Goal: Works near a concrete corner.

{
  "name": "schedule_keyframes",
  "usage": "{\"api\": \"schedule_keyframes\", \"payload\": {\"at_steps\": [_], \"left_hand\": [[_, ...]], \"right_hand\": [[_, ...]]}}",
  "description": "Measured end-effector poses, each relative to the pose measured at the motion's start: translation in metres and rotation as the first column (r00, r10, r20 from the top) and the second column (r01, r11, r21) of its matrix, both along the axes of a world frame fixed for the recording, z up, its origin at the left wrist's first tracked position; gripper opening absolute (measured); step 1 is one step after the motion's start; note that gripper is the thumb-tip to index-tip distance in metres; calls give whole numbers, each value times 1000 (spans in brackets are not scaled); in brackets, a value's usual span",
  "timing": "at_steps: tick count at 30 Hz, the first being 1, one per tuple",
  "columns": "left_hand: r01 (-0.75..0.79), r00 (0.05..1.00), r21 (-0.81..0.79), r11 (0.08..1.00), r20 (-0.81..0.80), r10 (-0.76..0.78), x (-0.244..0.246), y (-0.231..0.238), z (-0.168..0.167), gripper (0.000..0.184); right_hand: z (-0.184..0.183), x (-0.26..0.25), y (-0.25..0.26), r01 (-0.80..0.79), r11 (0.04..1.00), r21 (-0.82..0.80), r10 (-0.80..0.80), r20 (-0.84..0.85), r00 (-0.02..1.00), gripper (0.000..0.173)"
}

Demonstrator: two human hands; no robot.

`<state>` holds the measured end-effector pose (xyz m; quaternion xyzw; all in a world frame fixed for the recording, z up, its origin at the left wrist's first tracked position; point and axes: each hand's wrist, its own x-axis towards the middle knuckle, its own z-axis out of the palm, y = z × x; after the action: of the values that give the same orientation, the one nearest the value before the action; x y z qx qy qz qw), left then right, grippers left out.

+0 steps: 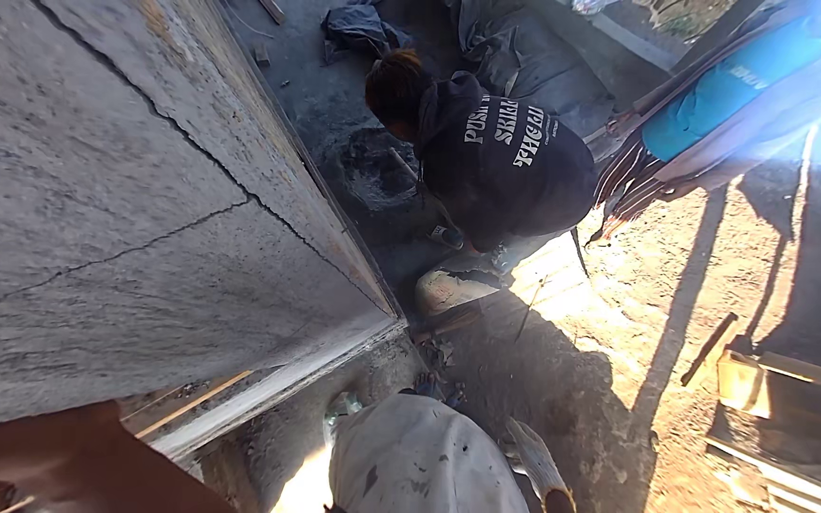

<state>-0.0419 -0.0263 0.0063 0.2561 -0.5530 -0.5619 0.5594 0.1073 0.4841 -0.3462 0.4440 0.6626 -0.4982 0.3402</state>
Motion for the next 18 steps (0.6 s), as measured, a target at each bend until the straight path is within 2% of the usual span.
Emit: {"api": "schedule_keyframes", "payload": {"at_steps": [18], "left_hand": [[24, 1000, 12, 1000, 9, -24, -2, -2, 1, 58]], "right_hand": [[-3, 6, 2, -4, 1000, 7, 4, -1, 1000, 50]]}}
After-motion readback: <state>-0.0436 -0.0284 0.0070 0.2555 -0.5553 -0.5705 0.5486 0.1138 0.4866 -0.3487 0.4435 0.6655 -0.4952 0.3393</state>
